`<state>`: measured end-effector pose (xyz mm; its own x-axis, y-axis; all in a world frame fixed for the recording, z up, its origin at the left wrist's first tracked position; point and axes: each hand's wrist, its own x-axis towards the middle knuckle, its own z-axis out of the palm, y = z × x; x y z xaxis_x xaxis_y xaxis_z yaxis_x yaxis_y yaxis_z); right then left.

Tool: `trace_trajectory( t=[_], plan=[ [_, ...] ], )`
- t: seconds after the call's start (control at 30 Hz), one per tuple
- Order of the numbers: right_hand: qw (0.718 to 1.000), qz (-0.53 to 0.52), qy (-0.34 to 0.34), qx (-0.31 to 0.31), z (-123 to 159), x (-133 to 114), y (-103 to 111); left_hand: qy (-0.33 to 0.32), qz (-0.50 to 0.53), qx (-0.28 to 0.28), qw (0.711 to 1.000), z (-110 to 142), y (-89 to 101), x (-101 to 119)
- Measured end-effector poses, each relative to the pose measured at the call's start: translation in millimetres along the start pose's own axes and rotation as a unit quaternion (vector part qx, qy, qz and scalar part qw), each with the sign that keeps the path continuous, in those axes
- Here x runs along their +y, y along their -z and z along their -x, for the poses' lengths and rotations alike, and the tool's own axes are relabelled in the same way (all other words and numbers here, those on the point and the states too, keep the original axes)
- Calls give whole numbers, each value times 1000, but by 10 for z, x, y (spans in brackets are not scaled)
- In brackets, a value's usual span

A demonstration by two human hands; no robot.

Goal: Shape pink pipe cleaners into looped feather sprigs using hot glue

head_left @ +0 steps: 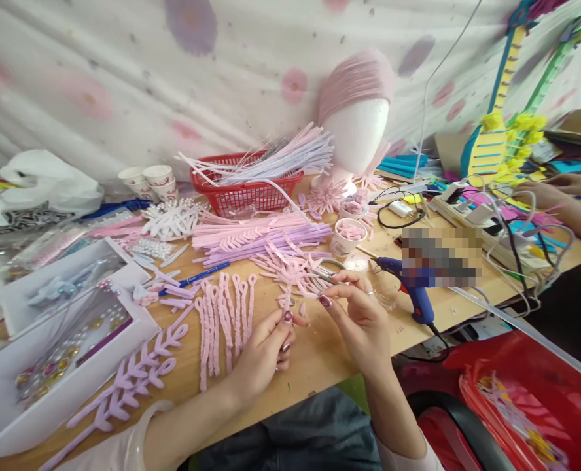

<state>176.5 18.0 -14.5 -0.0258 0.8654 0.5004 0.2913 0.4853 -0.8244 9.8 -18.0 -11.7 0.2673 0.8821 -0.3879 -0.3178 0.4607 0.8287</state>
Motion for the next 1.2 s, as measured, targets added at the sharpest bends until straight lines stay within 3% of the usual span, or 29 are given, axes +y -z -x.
trace_trajectory(
  t=[0.17,0.27,0.4,0.57,0.77,1.2],
  plan=[
    [1000,16,7,-6,-58,6,-35,4,-3,-10,1000,-5,-12,-2],
    [1000,17,9,-22,-48,1,-4,0,29,18,999,-14,-6,12],
    [996,18,0,-83,5,3,79,-19,87,65,994,-30,7,47],
    [987,28,0,-159,86,32,99,-38,74,71,994,-30,-4,48],
    [986,49,16,-157,97,-38,61,-43,59,92,993,-30,-11,33],
    [982,132,69,-120,146,-13,-26,-42,82,71,993,-35,-1,15]
  ],
)
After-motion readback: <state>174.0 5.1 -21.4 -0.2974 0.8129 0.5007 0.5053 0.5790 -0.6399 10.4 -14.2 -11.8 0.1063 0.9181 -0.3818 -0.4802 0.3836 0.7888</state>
